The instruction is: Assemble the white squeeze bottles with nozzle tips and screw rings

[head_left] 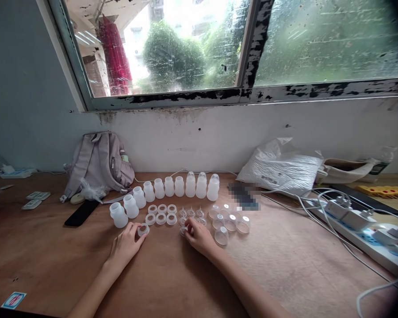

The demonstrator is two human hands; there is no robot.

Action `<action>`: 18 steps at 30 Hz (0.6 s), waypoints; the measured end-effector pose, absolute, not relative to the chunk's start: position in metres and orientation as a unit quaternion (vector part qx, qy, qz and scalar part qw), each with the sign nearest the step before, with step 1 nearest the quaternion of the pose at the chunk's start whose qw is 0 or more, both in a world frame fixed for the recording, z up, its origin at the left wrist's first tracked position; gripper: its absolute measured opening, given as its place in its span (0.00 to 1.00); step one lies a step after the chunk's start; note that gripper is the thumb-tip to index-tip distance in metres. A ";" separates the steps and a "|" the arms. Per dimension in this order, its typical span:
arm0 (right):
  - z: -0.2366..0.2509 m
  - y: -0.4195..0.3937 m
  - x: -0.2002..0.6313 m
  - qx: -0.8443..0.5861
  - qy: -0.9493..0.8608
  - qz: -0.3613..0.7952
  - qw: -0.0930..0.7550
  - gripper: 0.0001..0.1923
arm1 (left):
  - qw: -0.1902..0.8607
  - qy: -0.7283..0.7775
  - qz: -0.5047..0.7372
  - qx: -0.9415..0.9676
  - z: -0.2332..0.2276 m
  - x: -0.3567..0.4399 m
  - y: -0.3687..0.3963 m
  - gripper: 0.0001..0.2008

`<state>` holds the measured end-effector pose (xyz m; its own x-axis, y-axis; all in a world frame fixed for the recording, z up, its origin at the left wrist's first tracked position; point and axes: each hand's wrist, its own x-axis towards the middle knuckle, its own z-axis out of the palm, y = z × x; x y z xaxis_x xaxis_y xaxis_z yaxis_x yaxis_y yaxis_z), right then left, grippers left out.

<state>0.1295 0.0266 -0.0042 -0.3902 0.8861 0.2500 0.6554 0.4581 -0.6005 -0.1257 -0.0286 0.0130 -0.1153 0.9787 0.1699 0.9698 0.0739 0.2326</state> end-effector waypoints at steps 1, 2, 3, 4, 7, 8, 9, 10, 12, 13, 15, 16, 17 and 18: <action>-0.004 0.027 0.129 -0.477 -0.808 0.207 0.278 0.05 | 0.017 0.726 0.147 0.672 0.013 -0.123 -0.032 0.13; -0.005 0.027 0.129 -0.477 -0.808 0.207 0.278 0.06 | 0.018 0.720 0.150 0.677 0.013 -0.121 -0.034 0.12; -0.005 0.027 0.129 -0.476 -0.808 0.207 0.279 0.06 | 0.018 0.716 0.154 0.681 0.013 -0.119 -0.036 0.11; -0.005 0.027 0.129 -0.476 -0.808 0.206 0.280 0.06 | 0.017 0.712 0.157 0.685 0.013 -0.118 -0.037 0.11; -0.005 0.027 0.129 -0.475 -0.807 0.208 0.282 0.06 | 0.014 0.700 0.166 0.694 0.014 -0.116 -0.037 0.09; -0.005 0.027 0.130 -0.475 -0.807 0.208 0.284 0.06 | 0.015 0.696 0.168 0.698 0.014 -0.116 -0.036 0.09; -0.004 0.027 0.130 -0.475 -0.806 0.209 0.285 0.06 | 0.017 0.693 0.169 0.701 0.014 -0.116 -0.036 0.09; -0.004 0.027 0.130 -0.474 -0.806 0.209 0.285 0.05 | 0.019 0.691 0.169 0.703 0.013 -0.116 -0.036 0.09; -0.004 0.027 0.130 -0.471 -0.808 0.210 0.284 0.06 | 0.020 0.688 0.172 0.705 0.013 -0.116 -0.037 0.10; -0.004 0.027 0.130 -0.470 -0.809 0.211 0.283 0.06 | 0.017 0.686 0.177 0.706 0.013 -0.115 -0.038 0.10; -0.004 0.028 0.130 -0.467 -0.811 0.211 0.283 0.06 | 0.004 0.677 0.200 0.709 0.016 -0.110 -0.038 0.11; -0.004 0.028 0.130 -0.466 -0.811 0.212 0.284 0.06 | -0.005 0.668 0.217 0.712 0.018 -0.107 -0.036 0.11; -0.004 0.028 0.130 -0.465 -0.810 0.212 0.287 0.07 | -0.012 0.657 0.236 0.716 0.021 -0.102 -0.034 0.10; -0.004 0.028 0.130 -0.465 -0.809 0.215 0.289 0.07 | -0.017 0.643 0.256 0.721 0.024 -0.095 -0.030 0.10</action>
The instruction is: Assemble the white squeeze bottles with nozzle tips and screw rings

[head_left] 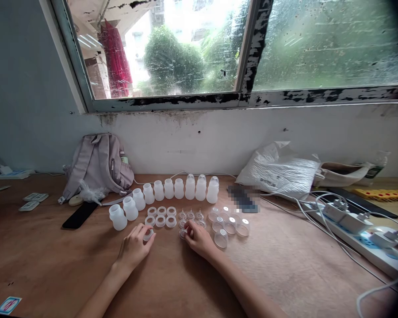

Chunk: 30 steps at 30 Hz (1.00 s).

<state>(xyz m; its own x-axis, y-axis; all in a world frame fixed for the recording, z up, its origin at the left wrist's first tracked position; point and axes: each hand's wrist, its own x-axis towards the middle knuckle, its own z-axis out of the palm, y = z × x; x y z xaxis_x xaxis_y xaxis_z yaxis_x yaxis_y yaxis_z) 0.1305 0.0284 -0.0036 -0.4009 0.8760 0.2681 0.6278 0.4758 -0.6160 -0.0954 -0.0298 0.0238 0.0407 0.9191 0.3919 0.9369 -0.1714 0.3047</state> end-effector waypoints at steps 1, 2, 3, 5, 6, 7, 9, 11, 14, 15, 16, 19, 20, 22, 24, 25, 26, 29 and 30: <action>-0.004 0.029 0.131 -0.464 -0.807 0.219 0.291 0.08 | 0.020 -0.629 -0.276 -0.727 0.027 -0.088 -0.025 0.10; -0.004 0.029 0.131 -0.464 -0.804 0.226 0.294 0.09 | 0.021 -0.612 -0.294 -0.734 0.029 -0.081 -0.018 0.09; -0.004 0.030 0.131 -0.463 -0.801 0.235 0.298 0.10 | 0.019 -0.598 -0.313 -0.738 0.030 -0.072 -0.011 0.09; -0.005 0.031 0.132 -0.457 -0.796 0.252 0.306 0.11 | 0.010 -0.577 -0.345 -0.741 0.028 -0.057 0.003 0.09; -0.006 0.032 0.132 -0.454 -0.794 0.257 0.313 0.11 | 0.003 -0.571 -0.358 -0.739 0.024 -0.050 0.009 0.09; -0.007 0.032 0.133 -0.450 -0.793 0.256 0.322 0.11 | -0.006 -0.565 -0.370 -0.737 0.020 -0.044 0.013 0.09; -0.008 0.032 0.133 -0.446 -0.790 0.235 0.349 0.10 | -0.023 -0.548 -0.386 -0.741 0.010 -0.036 0.018 0.10; -0.006 0.033 0.134 -0.450 -0.782 0.194 0.385 0.09 | -0.037 -0.528 -0.396 -0.751 0.003 -0.034 0.019 0.10; 0.007 0.041 0.135 -0.472 -0.756 0.112 0.439 0.09 | -0.049 -0.520 -0.410 -0.748 -0.001 -0.036 0.018 0.10; 0.014 0.047 0.135 -0.480 -0.748 0.079 0.452 0.10 | -0.051 -0.522 -0.414 -0.744 0.000 -0.037 0.018 0.10; 0.023 0.054 0.135 -0.485 -0.747 0.045 0.453 0.11 | -0.051 -0.522 -0.418 -0.742 0.001 -0.038 0.018 0.10; 0.052 0.087 0.134 -0.511 -0.756 -0.066 0.403 0.16 | -0.050 -0.512 -0.427 -0.744 0.001 -0.037 0.020 0.10; 0.060 0.100 0.133 -0.527 -0.755 -0.101 0.377 0.17 | -0.050 -0.507 -0.429 -0.746 0.001 -0.037 0.020 0.10; 0.074 0.124 0.131 -0.553 -0.754 -0.153 0.318 0.19 | -0.051 -0.498 -0.428 -0.752 0.000 -0.035 0.020 0.09; 0.081 0.144 0.130 -0.565 -0.760 -0.178 0.268 0.21 | -0.051 -0.492 -0.426 -0.757 -0.001 -0.036 0.018 0.09; 0.083 0.151 0.129 -0.568 -0.764 -0.179 0.248 0.22 | -0.049 -0.491 -0.426 -0.758 -0.001 -0.037 0.016 0.09; 0.083 0.155 0.129 -0.568 -0.771 -0.176 0.229 0.22 | -0.048 -0.490 -0.428 -0.758 0.000 -0.038 0.015 0.09; 0.077 0.156 0.130 -0.551 -0.791 -0.164 0.209 0.22 | -0.037 -0.490 -0.441 -0.751 0.001 -0.042 0.012 0.09; 0.074 0.153 0.131 -0.541 -0.796 -0.165 0.216 0.21 | -0.031 -0.491 -0.448 -0.746 0.002 -0.043 0.012 0.09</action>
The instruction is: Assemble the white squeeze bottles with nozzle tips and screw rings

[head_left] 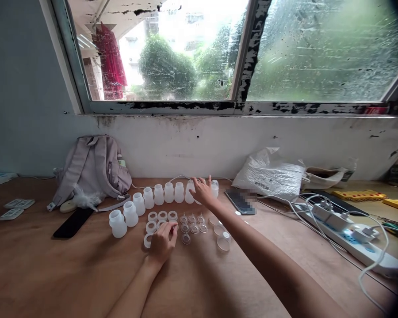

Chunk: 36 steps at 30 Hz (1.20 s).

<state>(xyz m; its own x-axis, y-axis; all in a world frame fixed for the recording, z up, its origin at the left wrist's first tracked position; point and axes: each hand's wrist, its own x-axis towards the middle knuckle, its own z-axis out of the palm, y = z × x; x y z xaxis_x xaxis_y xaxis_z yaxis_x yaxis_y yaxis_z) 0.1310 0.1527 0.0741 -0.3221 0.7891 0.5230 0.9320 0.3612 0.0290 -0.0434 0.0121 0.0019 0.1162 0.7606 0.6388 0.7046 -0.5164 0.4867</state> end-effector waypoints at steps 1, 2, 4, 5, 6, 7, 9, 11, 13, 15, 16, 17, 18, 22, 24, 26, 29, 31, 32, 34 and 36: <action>0.071 0.149 0.133 -0.527 -0.801 -0.169 0.229 0.20 | 0.025 0.491 0.456 0.742 0.002 -0.044 0.012 0.09; 0.067 0.144 0.135 -0.511 -0.806 -0.174 0.243 0.18 | 0.019 0.492 0.462 0.738 0.003 -0.045 0.012 0.09; 0.061 0.136 0.140 -0.476 -0.820 -0.180 0.262 0.16 | 0.009 0.489 0.468 0.736 0.002 -0.044 0.012 0.09; 0.058 0.133 0.142 -0.460 -0.827 -0.181 0.269 0.15 | 0.007 0.486 0.468 0.738 0.002 -0.043 0.012 0.09; 0.057 0.131 0.145 -0.448 -0.832 -0.179 0.274 0.14 | 0.006 0.482 0.466 0.742 0.001 -0.042 0.013 0.09; 0.056 0.130 0.147 -0.440 -0.836 -0.174 0.279 0.15 | 0.006 0.479 0.463 0.746 0.001 -0.041 0.013 0.09; 0.056 0.132 0.150 -0.439 -0.836 -0.161 0.287 0.15 | 0.011 0.473 0.457 0.753 -0.001 -0.039 0.012 0.09; 0.060 0.137 0.150 -0.453 -0.832 -0.144 0.285 0.16 | 0.016 0.472 0.453 0.756 -0.001 -0.038 0.012 0.09; 0.065 0.145 0.150 -0.473 -0.829 -0.127 0.270 0.16 | 0.019 0.474 0.454 0.754 -0.001 -0.038 0.012 0.09; 0.070 0.155 0.149 -0.486 -0.828 -0.114 0.257 0.16 | 0.019 0.481 0.457 0.748 0.000 -0.040 0.012 0.09; 0.072 0.160 0.148 -0.488 -0.828 -0.109 0.253 0.16 | 0.020 0.485 0.458 0.745 0.000 -0.041 0.012 0.09; 0.074 0.164 0.149 -0.489 -0.829 -0.105 0.251 0.17 | 0.021 0.489 0.459 0.741 0.001 -0.041 0.012 0.09; 0.075 0.169 0.149 -0.489 -0.830 -0.102 0.249 0.17 | 0.023 0.492 0.459 0.740 0.001 -0.042 0.013 0.09; 0.076 0.181 0.154 -0.496 -0.829 -0.090 0.244 0.17 | 0.030 0.492 0.453 0.742 -0.001 -0.041 0.015 0.09; 0.076 0.184 0.156 -0.499 -0.827 -0.088 0.243 0.17 | 0.030 0.492 0.450 0.745 -0.002 -0.041 0.015 0.09; 0.076 0.185 0.157 -0.501 -0.826 -0.089 0.243 0.16 | 0.027 0.493 0.449 0.745 -0.003 -0.041 0.016 0.09; 0.076 0.185 0.157 -0.504 -0.824 -0.091 0.241 0.15 | 0.023 0.497 0.444 0.745 -0.002 -0.041 0.016 0.09; 0.076 0.184 0.155 -0.505 -0.824 -0.094 0.238 0.15 | 0.024 0.497 0.441 0.747 -0.002 -0.041 0.016 0.09; 0.076 0.182 0.154 -0.504 -0.825 -0.096 0.236 0.15 | 0.024 0.497 0.441 0.747 -0.001 -0.041 0.015 0.09; 0.077 0.180 0.153 -0.502 -0.827 -0.100 0.234 0.15 | 0.025 0.494 0.444 0.747 -0.001 -0.041 0.015 0.09; 0.077 0.177 0.151 -0.501 -0.827 -0.105 0.232 0.15 | 0.024 0.492 0.447 0.747 -0.001 -0.041 0.015 0.09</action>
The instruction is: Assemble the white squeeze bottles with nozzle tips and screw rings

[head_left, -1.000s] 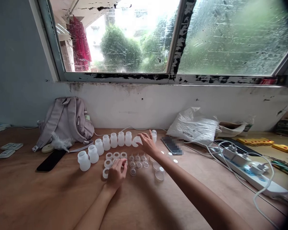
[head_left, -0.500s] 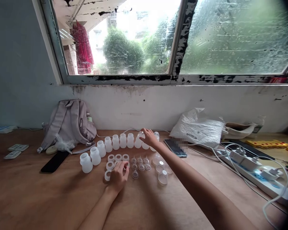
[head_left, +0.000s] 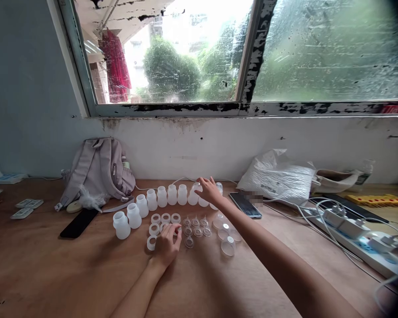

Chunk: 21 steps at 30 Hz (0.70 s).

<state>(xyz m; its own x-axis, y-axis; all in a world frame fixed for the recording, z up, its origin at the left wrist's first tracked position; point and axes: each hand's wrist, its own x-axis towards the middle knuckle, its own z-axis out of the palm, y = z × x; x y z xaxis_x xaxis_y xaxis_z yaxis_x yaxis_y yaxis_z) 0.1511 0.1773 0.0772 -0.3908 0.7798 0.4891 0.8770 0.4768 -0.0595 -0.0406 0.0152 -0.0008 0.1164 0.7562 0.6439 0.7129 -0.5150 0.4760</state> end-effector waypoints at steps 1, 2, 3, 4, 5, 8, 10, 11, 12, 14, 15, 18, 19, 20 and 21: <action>0.078 0.176 0.150 -0.500 -0.827 -0.106 0.232 0.14 | 0.023 0.492 0.448 0.746 -0.001 -0.041 0.015 0.08; 0.078 0.175 0.150 -0.500 -0.827 -0.107 0.231 0.14 | 0.023 0.493 0.447 0.746 -0.001 -0.041 0.015 0.08; 0.079 0.175 0.149 -0.500 -0.828 -0.108 0.230 0.14 | 0.022 0.493 0.446 0.747 -0.001 -0.041 0.015 0.08; 0.080 0.174 0.148 -0.500 -0.828 -0.108 0.229 0.14 | 0.020 0.494 0.446 0.747 -0.002 -0.041 0.015 0.08; 0.081 0.173 0.148 -0.499 -0.829 -0.109 0.229 0.14 | 0.018 0.494 0.445 0.747 -0.002 -0.041 0.015 0.08; 0.090 0.168 0.146 -0.493 -0.831 -0.108 0.234 0.14 | 0.010 0.497 0.446 0.745 -0.001 -0.041 0.015 0.08; 0.099 0.159 0.145 -0.483 -0.831 -0.106 0.253 0.15 | 0.006 0.498 0.450 0.741 0.000 -0.040 0.014 0.09; 0.104 0.152 0.145 -0.478 -0.830 -0.103 0.270 0.15 | 0.003 0.498 0.456 0.738 0.001 -0.039 0.013 0.09; 0.108 0.143 0.146 -0.471 -0.827 -0.097 0.292 0.15 | -0.004 0.499 0.463 0.733 0.001 -0.038 0.012 0.10; 0.112 0.119 0.148 -0.456 -0.816 -0.068 0.348 0.13 | -0.037 0.505 0.483 0.714 0.003 -0.037 0.011 0.15; 0.112 0.105 0.149 -0.444 -0.809 -0.042 0.382 0.13 | -0.066 0.507 0.495 0.703 0.005 -0.037 0.010 0.19; 0.099 0.057 0.154 -0.405 -0.796 0.069 0.445 0.13 | -0.149 0.489 0.506 0.694 0.008 -0.038 0.006 0.28; 0.091 0.042 0.156 -0.386 -0.800 0.111 0.445 0.12 | -0.152 0.476 0.493 0.712 0.009 -0.039 0.004 0.28; 0.083 0.028 0.157 -0.373 -0.808 0.147 0.431 0.11 | -0.141 0.461 0.471 0.739 0.009 -0.040 0.002 0.27; 0.074 0.016 0.158 -0.363 -0.816 0.167 0.417 0.11 | -0.119 0.443 0.446 0.769 0.010 -0.041 0.000 0.26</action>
